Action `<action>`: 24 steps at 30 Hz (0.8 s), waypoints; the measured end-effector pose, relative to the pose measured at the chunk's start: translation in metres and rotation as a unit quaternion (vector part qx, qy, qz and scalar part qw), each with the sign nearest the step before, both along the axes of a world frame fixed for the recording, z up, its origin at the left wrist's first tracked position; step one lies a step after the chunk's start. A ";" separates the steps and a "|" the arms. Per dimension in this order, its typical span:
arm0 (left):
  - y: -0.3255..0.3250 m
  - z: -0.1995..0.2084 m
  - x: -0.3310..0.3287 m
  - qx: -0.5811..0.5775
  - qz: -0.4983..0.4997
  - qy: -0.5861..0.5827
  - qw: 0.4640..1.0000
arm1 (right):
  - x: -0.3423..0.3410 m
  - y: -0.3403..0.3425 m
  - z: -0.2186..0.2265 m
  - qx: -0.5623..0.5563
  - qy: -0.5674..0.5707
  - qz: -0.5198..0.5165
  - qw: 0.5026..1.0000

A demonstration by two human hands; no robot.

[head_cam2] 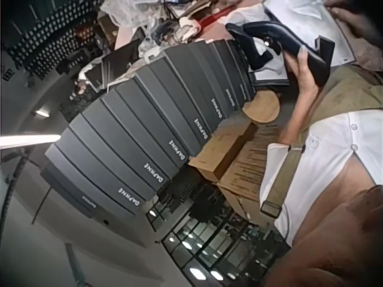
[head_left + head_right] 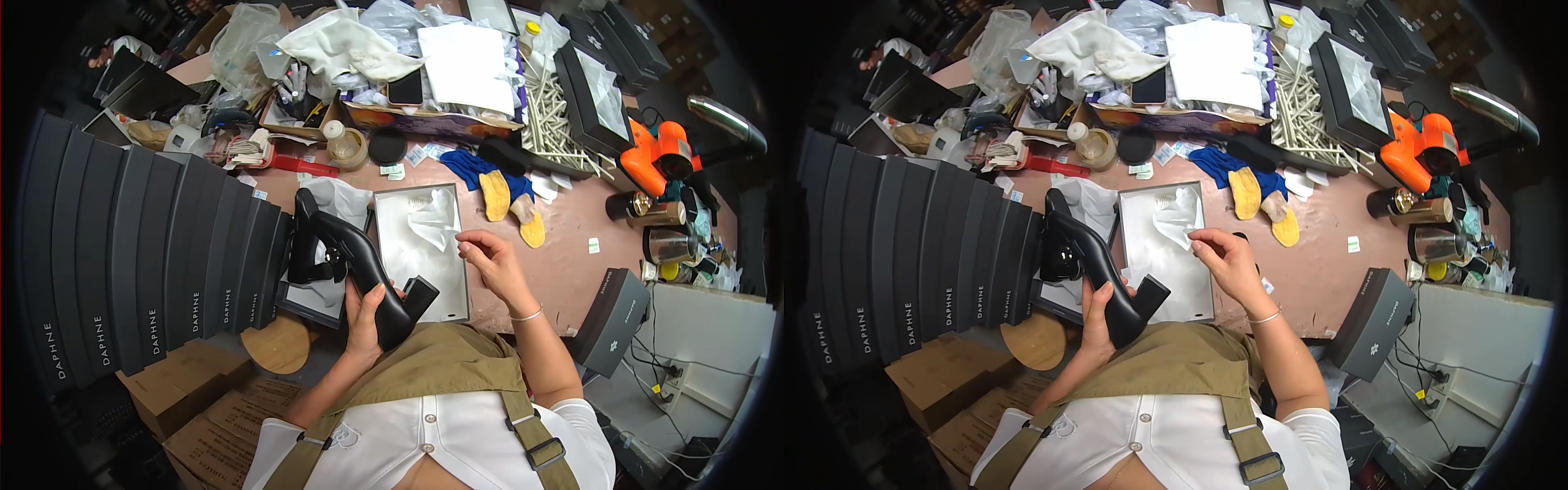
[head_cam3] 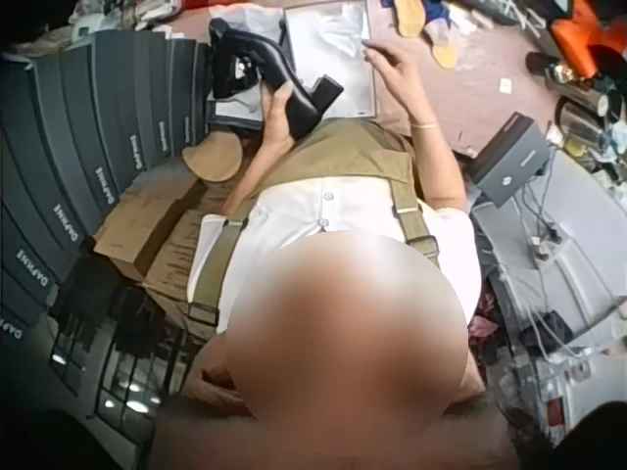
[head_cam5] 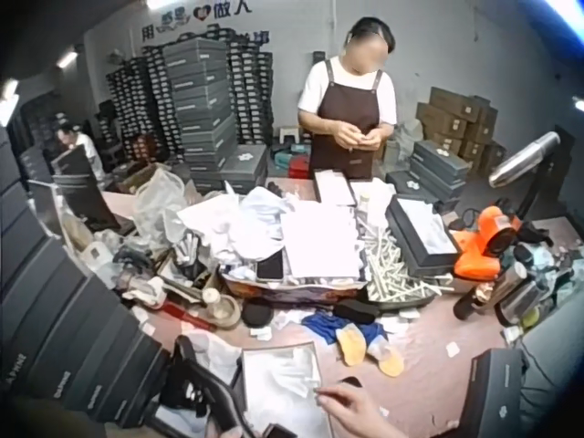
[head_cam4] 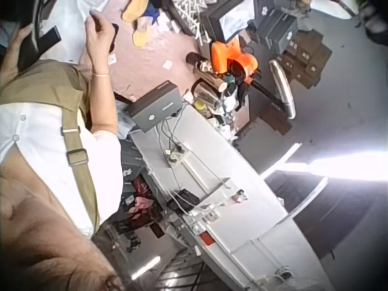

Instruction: Inspecting, cleaning, and marking black high-heeled shoes at a quality control station.

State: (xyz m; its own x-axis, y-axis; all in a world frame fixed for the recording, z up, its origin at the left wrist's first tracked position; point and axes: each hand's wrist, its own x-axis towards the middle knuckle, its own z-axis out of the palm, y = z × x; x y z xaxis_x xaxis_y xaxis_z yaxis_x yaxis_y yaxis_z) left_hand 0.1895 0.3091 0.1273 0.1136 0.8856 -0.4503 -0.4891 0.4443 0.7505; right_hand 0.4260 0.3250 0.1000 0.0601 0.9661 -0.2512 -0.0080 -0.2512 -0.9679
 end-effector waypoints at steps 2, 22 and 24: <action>0.006 0.001 -0.002 -0.006 0.020 0.003 1.000 | -0.001 0.027 -0.007 0.011 -0.004 0.010 1.000; 0.024 -0.034 -0.016 -0.041 0.116 -0.019 0.992 | -0.084 0.427 -0.005 0.183 -0.599 0.122 0.770; 0.021 -0.037 -0.018 -0.054 0.120 -0.017 0.991 | -0.068 0.430 -0.011 0.175 -0.603 0.188 0.755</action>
